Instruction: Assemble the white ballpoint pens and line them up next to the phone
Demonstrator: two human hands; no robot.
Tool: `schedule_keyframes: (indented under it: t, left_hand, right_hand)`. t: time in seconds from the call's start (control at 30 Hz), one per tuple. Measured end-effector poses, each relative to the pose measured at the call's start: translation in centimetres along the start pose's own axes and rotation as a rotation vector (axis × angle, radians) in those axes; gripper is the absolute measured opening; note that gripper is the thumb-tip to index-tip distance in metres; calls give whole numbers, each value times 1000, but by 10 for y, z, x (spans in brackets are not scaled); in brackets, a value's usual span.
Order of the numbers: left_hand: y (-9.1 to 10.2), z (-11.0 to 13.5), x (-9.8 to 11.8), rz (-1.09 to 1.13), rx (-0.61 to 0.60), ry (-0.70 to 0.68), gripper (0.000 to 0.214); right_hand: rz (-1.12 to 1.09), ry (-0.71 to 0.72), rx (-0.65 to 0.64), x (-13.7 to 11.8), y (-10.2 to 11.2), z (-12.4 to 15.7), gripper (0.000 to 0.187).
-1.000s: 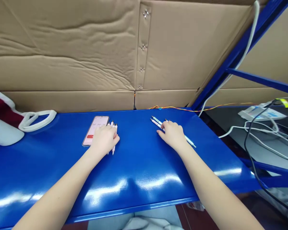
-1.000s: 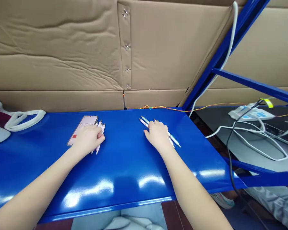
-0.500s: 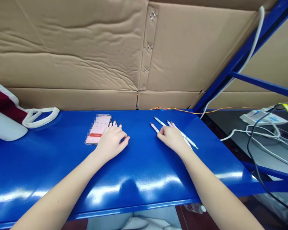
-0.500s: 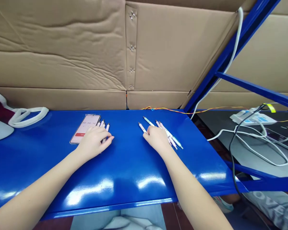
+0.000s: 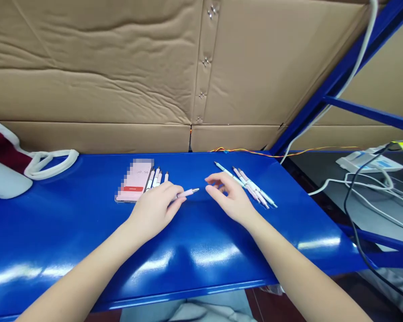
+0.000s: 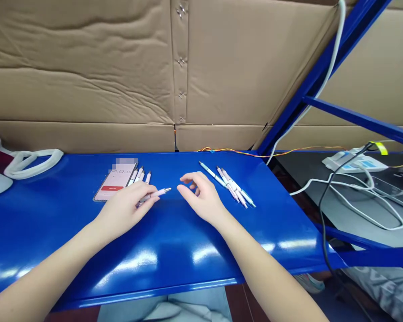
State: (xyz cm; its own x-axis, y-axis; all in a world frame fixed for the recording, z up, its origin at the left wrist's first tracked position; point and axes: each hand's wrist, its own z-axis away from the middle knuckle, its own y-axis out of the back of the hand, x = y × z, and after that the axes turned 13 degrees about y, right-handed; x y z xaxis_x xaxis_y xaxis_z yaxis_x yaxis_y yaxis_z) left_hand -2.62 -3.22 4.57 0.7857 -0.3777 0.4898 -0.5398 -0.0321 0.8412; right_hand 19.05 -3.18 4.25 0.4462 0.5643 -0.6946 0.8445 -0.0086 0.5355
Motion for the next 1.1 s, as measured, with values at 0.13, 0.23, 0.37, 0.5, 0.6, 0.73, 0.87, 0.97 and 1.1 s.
schedule_keyframes:
  t: [0.13,0.23,0.37,0.5,0.6,0.73,0.87,0.97,1.1]
  left_hand:
    - [-6,-3,-13,-236,87,-161,24]
    - [-14,-4,-16,-271,105,-248,26]
    - [-19,-3,-14,-290,102,-306,27]
    - [-22,-2,-14,-266,60,-307,28]
    - [-23,-1,-16,-220,21,-281,30]
    - [-20,-1,-17,-144,-27,-266,29]
    - [-15,-3,-16,-120,-9,-251,28]
    - [-12,-3,-15,-113,-10,-253,28]
    - [-11,-3,-14,-111,-16,-243,29]
  right_hand:
    - [303,225,-176,8,2,1,21]
    - [399,249,-315,7,-9,3,23]
    - [443,296,-402,6,-13,3,24]
    - [480,355,-408,9,-11,3,23]
    - [498,417,-381,11,-14,4,22]
    - [494,408,-336,10,-16,5,15]
    - [338,255,-296,10,-11,2,19]
    - [256,188,-321,12,-9,0,23]
    - [133,143,-300,12,-12,0,20]
